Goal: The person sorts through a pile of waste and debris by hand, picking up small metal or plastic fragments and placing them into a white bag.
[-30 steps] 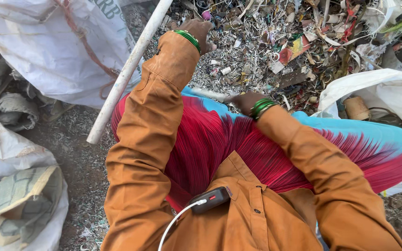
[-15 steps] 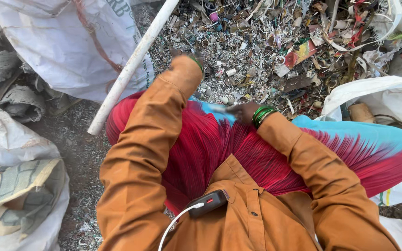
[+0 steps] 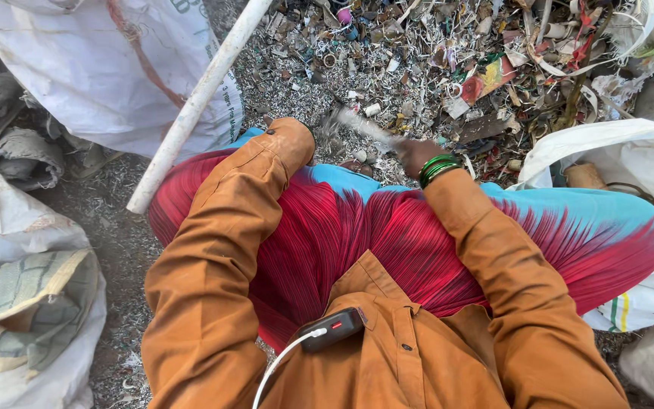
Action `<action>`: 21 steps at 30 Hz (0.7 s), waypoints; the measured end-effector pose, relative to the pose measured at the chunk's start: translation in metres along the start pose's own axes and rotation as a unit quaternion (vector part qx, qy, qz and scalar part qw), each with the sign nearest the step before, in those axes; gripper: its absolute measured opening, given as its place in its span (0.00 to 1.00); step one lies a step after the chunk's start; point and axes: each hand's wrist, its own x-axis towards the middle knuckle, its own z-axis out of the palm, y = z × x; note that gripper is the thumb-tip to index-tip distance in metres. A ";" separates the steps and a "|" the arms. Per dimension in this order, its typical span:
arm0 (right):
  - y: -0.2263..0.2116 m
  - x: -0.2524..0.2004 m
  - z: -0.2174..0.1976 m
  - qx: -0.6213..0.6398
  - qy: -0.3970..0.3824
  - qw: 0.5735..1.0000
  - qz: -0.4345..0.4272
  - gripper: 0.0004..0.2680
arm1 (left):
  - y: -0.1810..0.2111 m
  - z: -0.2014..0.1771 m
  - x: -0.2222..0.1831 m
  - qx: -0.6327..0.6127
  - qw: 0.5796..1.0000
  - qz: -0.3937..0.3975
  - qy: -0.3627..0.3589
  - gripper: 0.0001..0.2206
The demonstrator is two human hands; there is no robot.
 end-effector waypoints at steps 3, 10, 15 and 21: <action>-0.008 -0.032 -0.033 -0.053 -0.045 0.995 0.070 0.16 | 0.012 0.006 0.000 -0.004 1.000 0.014 -0.006 0.18; 0.003 -0.015 0.012 -0.097 -0.042 0.994 0.015 0.14 | 0.030 0.010 0.021 -0.017 0.999 0.032 0.010 0.18; 0.037 -0.024 -0.022 -0.077 0.077 0.990 0.088 0.15 | 0.016 -0.007 0.030 -0.078 0.978 -0.058 0.183 0.19; -0.008 -0.028 0.016 -0.029 -0.014 0.999 -0.008 0.15 | 0.018 -0.033 0.008 -0.053 0.984 -0.048 0.160 0.19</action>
